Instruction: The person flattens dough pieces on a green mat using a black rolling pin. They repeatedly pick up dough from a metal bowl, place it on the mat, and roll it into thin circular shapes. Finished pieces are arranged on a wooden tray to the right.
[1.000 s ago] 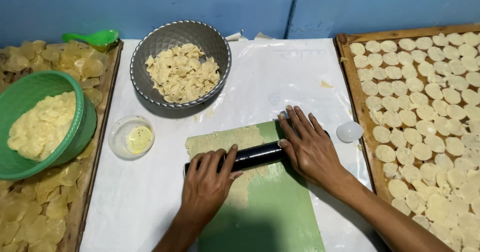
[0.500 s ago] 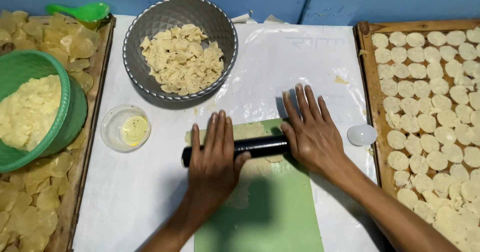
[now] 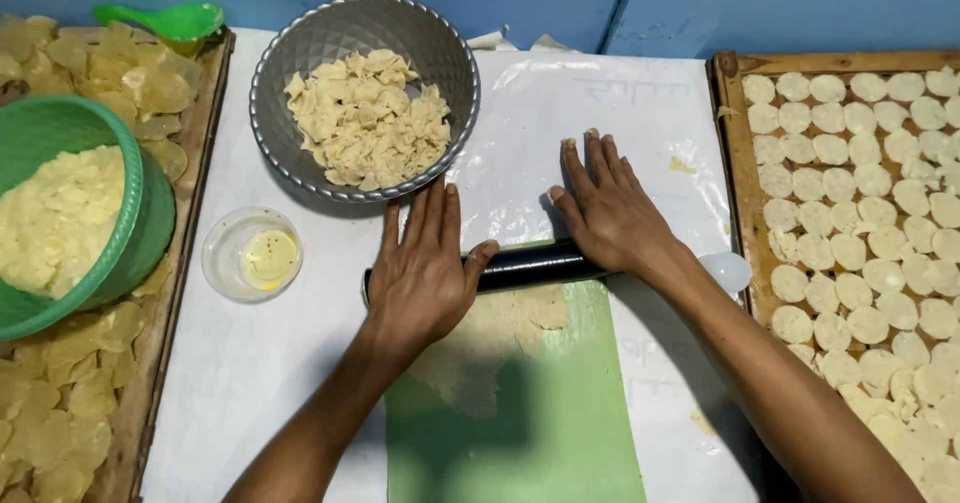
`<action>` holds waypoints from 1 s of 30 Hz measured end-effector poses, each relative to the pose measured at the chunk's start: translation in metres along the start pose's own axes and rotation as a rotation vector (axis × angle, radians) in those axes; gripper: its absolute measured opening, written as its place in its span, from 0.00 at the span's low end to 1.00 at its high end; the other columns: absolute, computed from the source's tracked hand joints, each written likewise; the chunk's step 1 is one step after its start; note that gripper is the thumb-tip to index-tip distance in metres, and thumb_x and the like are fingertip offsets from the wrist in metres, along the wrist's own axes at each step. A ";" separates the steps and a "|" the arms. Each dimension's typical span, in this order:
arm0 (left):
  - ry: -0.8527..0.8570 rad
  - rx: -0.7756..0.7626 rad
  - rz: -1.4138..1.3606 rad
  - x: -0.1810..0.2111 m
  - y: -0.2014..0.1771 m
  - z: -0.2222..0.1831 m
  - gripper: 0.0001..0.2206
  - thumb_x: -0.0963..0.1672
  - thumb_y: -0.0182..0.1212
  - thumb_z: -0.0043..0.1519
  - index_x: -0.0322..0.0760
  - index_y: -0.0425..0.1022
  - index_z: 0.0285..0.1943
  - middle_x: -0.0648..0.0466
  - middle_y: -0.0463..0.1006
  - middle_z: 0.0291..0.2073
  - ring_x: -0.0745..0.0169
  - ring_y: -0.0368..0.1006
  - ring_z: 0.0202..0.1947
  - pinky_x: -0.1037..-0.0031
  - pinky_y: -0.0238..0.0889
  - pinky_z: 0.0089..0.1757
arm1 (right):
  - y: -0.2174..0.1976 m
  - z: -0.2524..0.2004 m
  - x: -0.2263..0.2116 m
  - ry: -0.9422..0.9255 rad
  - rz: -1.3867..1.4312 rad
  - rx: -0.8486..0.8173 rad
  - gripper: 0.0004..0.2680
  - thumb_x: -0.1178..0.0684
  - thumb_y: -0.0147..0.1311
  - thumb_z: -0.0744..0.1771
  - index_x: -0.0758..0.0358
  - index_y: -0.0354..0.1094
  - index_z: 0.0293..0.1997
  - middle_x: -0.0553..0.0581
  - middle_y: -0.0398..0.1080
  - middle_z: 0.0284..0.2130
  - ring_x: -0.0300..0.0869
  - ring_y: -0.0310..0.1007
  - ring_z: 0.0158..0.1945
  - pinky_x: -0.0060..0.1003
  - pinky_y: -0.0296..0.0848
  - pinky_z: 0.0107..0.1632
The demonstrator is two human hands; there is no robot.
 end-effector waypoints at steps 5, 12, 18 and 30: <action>0.126 0.243 -0.012 0.013 -0.024 -0.017 0.30 0.55 0.46 0.72 0.24 0.64 0.72 0.32 0.66 0.65 0.33 0.61 0.70 0.46 0.50 0.65 | -0.017 -0.001 -0.005 -0.024 0.022 0.156 0.25 0.37 0.30 0.74 0.63 0.45 0.79 0.77 0.44 0.74 0.65 0.34 0.78 0.57 0.42 0.75; 0.296 0.218 0.065 0.016 -0.015 -0.025 0.25 0.53 0.58 0.66 0.37 0.70 0.68 0.45 0.77 0.44 0.48 0.74 0.47 0.58 0.67 0.50 | -0.065 0.004 -0.007 -0.255 0.035 0.740 0.16 0.50 0.40 0.76 0.74 0.67 0.64 0.78 0.62 0.64 0.66 0.55 0.71 0.52 0.59 0.69; 0.338 0.342 0.172 0.033 -0.053 -0.025 0.26 0.53 0.63 0.62 0.35 0.72 0.65 0.44 0.76 0.37 0.48 0.73 0.39 0.61 0.68 0.43 | -0.082 -0.046 -0.023 -0.403 0.084 0.789 0.12 0.54 0.43 0.75 0.67 0.72 0.60 0.72 0.67 0.62 0.64 0.62 0.69 0.52 0.66 0.65; 0.129 0.210 0.192 0.058 -0.030 -0.074 0.26 0.50 0.56 0.67 0.33 0.65 0.71 0.48 0.69 0.61 0.49 0.64 0.60 0.55 0.57 0.59 | -0.002 -0.102 -0.053 -0.466 -0.214 0.441 0.21 0.46 0.39 0.73 0.68 0.53 0.73 0.67 0.58 0.70 0.54 0.53 0.76 0.49 0.51 0.75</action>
Point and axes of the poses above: each hand's wrist, its own z-axis towards the middle knuckle, its own y-axis out of the palm, x = y × z, the point moved 10 cm from there along z, towards the middle knuckle
